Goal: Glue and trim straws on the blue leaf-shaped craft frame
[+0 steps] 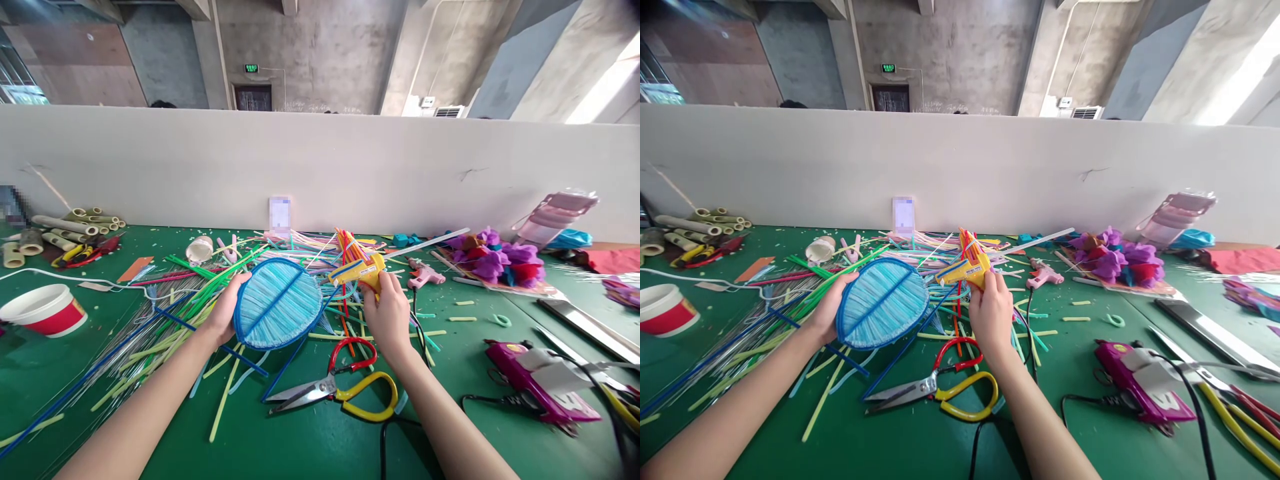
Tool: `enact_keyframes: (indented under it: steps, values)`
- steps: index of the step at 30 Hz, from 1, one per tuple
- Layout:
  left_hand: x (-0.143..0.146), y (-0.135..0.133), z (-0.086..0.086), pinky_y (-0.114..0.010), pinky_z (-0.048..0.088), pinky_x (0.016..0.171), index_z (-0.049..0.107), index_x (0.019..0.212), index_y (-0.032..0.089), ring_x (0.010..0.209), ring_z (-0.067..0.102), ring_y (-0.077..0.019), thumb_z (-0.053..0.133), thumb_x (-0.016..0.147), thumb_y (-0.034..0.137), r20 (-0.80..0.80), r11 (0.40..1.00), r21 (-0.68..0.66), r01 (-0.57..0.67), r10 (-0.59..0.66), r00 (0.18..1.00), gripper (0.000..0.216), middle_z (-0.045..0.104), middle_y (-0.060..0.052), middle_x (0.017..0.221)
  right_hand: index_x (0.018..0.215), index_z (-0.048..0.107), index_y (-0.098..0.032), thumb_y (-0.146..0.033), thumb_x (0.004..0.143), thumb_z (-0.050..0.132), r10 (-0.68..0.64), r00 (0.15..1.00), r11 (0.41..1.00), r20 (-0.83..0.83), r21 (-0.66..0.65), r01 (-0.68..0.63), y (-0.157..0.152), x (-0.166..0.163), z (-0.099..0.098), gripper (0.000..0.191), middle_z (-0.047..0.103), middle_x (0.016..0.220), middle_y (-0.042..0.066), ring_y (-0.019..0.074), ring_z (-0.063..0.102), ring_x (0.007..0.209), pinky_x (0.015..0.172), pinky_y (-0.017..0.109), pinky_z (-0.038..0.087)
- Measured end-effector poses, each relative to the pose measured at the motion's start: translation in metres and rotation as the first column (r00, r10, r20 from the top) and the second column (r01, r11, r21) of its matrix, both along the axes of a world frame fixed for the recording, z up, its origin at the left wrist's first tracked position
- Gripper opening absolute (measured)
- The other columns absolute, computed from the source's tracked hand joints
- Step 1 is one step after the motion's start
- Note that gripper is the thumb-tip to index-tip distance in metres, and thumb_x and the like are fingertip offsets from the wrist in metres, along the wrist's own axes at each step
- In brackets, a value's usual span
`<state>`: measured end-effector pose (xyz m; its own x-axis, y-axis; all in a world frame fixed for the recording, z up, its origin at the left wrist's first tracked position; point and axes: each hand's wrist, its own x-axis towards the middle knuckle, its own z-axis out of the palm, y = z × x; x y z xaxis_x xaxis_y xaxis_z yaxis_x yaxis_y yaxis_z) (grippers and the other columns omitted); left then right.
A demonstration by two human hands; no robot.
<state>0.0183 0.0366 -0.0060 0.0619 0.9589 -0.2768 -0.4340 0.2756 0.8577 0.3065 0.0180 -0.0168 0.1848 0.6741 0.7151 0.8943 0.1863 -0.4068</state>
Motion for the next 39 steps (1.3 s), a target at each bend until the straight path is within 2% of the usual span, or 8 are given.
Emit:
enact_keyframes:
  steps: [13,19,23,25,28,32,39]
  values:
    - [0.004,-0.005,0.005,-0.037,0.059,0.070,0.073,0.100,0.015,0.083,0.074,-0.0298,0.056,0.085,0.040,0.009,0.999,-0.034,0.037,-0.037,0.999,0.033,0.079,-0.009,0.086,0.095,0.051,-0.022,-0.021,0.088,0.041,0.010,1.000,1.000,-0.019,-0.005,-0.010,-0.001,0.000,0.003,0.012,0.060,0.096,0.010,0.0258,0.054,0.079,0.068,0.036,0.041]
    - [0.004,-0.004,0.003,-0.037,0.059,0.071,0.073,0.100,0.014,0.085,0.074,-0.0295,0.057,0.085,0.040,0.015,0.999,-0.032,0.031,-0.031,0.999,0.034,0.079,-0.009,0.088,0.092,0.049,-0.023,-0.035,0.089,0.050,0.009,0.998,1.000,-0.061,-0.007,-0.010,-0.001,-0.003,0.004,0.012,0.059,0.095,0.009,0.0245,0.056,0.080,0.066,0.034,0.042]
    - [0.002,-0.003,-0.001,-0.038,0.059,0.077,0.072,0.107,0.013,0.093,0.072,-0.0299,0.061,0.083,0.038,0.029,0.999,0.047,-0.022,0.020,0.999,0.036,0.078,-0.010,0.097,0.086,0.043,-0.025,-0.054,0.084,0.058,-0.073,0.982,0.997,-0.174,-0.030,0.069,-0.002,-0.006,0.008,0.033,0.058,0.087,0.005,0.0226,0.056,0.073,0.059,0.031,0.040]
    - [0.003,-0.004,0.000,-0.037,0.058,0.082,0.069,0.115,0.015,0.099,0.071,-0.0287,0.064,0.081,0.033,0.044,0.991,0.121,-0.049,0.044,0.998,0.038,0.077,-0.008,0.104,0.086,0.041,-0.025,-0.062,0.080,0.060,-0.091,0.966,0.996,-0.241,-0.041,0.084,-0.003,-0.007,0.010,0.043,0.058,0.082,0.004,0.0220,0.056,0.068,0.057,0.030,0.040]
    - [0.008,-0.009,0.004,-0.038,0.054,0.092,0.061,0.130,0.022,0.110,0.066,-0.0265,0.067,0.082,0.026,0.092,0.963,0.266,-0.039,0.015,0.996,0.049,0.072,-0.005,0.119,0.086,0.039,-0.025,-0.071,0.074,0.061,-0.087,0.946,0.996,-0.313,-0.059,0.072,-0.006,-0.009,0.014,0.052,0.058,0.069,0.000,0.0209,0.056,0.059,0.054,0.029,0.039]
    - [0.016,-0.015,0.004,-0.041,0.047,0.103,0.056,0.138,0.025,0.122,0.058,-0.0283,0.069,0.083,0.028,0.090,0.925,0.379,0.027,-0.066,0.994,0.056,0.068,-0.006,0.128,0.084,0.040,-0.025,-0.072,0.073,0.060,-0.065,0.934,0.997,-0.351,-0.065,0.045,-0.009,-0.013,0.019,0.052,0.058,0.063,-0.001,0.0208,0.055,0.053,0.050,0.028,0.038]
    - [0.018,-0.017,-0.008,-0.043,0.045,0.104,0.063,0.131,0.026,0.128,0.053,-0.0310,0.072,0.082,0.034,-0.030,0.919,0.376,0.118,-0.115,0.993,0.050,0.068,-0.006,0.127,0.089,0.039,-0.025,-0.060,0.081,0.058,-0.032,0.901,0.999,-0.432,-0.010,0.031,-0.013,-0.016,0.023,0.041,0.062,0.071,0.003,0.0214,0.059,0.059,0.051,0.029,0.042]
